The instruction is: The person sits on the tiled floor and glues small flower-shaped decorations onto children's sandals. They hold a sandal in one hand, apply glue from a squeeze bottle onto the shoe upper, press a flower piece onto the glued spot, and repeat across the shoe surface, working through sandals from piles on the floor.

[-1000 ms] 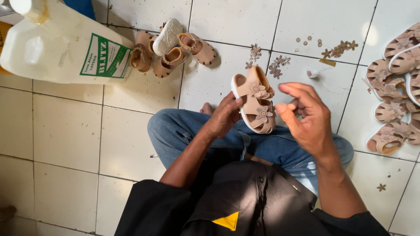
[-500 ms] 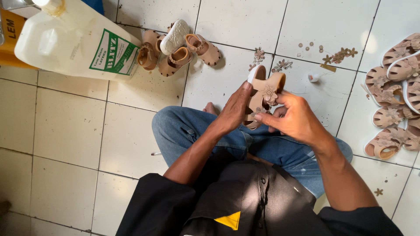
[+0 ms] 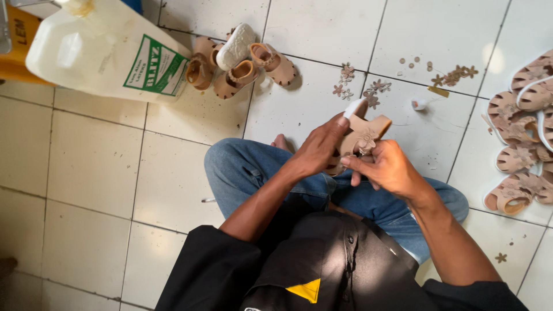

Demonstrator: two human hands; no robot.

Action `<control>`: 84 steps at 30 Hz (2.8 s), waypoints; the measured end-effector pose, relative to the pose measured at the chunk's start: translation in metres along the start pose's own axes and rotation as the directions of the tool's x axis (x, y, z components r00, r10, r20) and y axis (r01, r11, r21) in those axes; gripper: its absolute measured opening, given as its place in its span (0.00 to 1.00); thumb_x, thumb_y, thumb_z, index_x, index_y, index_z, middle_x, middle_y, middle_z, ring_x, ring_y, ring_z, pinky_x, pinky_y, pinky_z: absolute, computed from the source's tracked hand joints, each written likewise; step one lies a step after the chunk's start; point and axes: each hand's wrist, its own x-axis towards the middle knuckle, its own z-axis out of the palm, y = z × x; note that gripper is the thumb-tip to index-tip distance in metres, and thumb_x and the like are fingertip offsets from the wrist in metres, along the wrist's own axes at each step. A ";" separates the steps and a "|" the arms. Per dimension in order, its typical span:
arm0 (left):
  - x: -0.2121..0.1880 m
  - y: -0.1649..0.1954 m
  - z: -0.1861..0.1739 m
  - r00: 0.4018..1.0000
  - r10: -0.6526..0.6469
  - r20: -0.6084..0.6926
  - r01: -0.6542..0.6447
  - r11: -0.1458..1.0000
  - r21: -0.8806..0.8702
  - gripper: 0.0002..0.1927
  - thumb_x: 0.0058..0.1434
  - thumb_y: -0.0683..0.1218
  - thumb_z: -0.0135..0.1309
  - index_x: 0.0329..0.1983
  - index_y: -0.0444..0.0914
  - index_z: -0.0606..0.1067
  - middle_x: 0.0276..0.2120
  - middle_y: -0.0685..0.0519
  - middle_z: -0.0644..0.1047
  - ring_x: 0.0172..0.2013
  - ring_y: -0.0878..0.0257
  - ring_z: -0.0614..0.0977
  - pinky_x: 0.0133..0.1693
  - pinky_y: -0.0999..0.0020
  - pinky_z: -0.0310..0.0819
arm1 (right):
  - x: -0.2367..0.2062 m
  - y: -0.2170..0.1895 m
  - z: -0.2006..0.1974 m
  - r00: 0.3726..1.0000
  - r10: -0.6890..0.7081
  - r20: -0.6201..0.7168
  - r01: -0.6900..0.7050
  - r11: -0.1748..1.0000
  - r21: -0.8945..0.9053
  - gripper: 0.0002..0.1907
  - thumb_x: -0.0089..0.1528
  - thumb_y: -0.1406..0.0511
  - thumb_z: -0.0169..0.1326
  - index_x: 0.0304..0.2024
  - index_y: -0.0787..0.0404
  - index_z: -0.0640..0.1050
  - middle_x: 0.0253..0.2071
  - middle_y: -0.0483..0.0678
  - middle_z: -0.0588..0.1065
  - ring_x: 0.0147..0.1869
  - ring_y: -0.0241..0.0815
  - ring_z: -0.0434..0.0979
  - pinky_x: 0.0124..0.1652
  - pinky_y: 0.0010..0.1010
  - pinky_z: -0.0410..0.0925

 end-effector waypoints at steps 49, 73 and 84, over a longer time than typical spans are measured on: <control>0.018 -0.034 0.015 0.964 -0.260 -0.055 0.156 0.722 -0.674 0.38 0.72 0.67 0.29 0.76 0.40 0.55 0.66 0.40 0.68 0.61 0.51 0.75 0.58 0.54 0.74 | -0.048 -0.004 0.037 0.539 -0.748 -0.386 0.516 0.656 -0.551 0.15 0.60 0.74 0.66 0.49 0.62 0.83 0.45 0.48 0.73 0.43 0.40 0.77 0.43 0.27 0.72; 0.030 -0.057 0.008 0.930 -0.359 -0.076 0.263 0.796 -0.545 0.38 0.71 0.69 0.27 0.74 0.42 0.60 0.63 0.37 0.69 0.59 0.46 0.73 0.56 0.47 0.71 | -0.017 0.002 0.034 0.721 -0.601 -0.344 0.487 0.794 -0.364 0.10 0.59 0.74 0.63 0.44 0.64 0.81 0.39 0.46 0.75 0.35 0.33 0.72 0.35 0.24 0.69; 0.029 -0.041 0.010 0.911 -0.406 -0.070 0.330 0.822 -0.463 0.41 0.69 0.69 0.27 0.75 0.37 0.56 0.66 0.35 0.63 0.66 0.44 0.65 0.56 0.42 0.71 | -0.012 0.009 0.017 0.899 -0.364 -0.243 0.277 0.903 -0.329 0.07 0.58 0.70 0.60 0.39 0.65 0.79 0.32 0.45 0.73 0.29 0.33 0.70 0.31 0.25 0.68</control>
